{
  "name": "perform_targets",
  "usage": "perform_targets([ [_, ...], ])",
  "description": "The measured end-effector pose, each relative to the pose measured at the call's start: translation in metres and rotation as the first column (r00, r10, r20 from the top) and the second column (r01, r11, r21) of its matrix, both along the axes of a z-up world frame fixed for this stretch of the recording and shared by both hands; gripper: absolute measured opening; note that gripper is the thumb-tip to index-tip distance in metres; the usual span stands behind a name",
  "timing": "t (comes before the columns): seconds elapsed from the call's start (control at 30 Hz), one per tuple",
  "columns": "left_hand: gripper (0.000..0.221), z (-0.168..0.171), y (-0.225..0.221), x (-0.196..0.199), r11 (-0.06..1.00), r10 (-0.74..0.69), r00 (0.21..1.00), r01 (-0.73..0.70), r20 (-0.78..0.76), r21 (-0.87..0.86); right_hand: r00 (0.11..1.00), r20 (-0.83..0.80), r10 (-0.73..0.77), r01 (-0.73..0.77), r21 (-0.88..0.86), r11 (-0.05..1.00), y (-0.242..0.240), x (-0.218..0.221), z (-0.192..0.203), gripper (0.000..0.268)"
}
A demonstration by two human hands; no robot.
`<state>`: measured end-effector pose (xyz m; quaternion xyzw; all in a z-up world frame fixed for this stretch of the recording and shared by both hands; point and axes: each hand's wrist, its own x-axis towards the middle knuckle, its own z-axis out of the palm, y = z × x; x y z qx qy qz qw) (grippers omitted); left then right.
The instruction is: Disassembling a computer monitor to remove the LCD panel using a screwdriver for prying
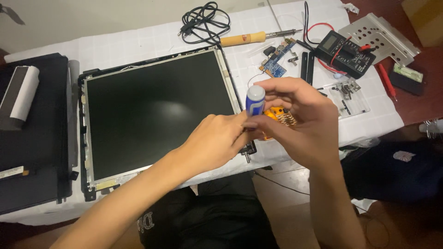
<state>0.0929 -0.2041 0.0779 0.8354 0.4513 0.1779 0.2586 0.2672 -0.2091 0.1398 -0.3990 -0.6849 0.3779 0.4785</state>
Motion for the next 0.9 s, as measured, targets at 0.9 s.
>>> perform_targets([
  [0.9,0.031,0.015,-0.007,0.007,0.995,0.058,0.994,-0.066,-0.093,-0.081,0.998,-0.056,0.001,0.011,0.218,0.976,-0.007,0.002,-0.012,0.040],
])
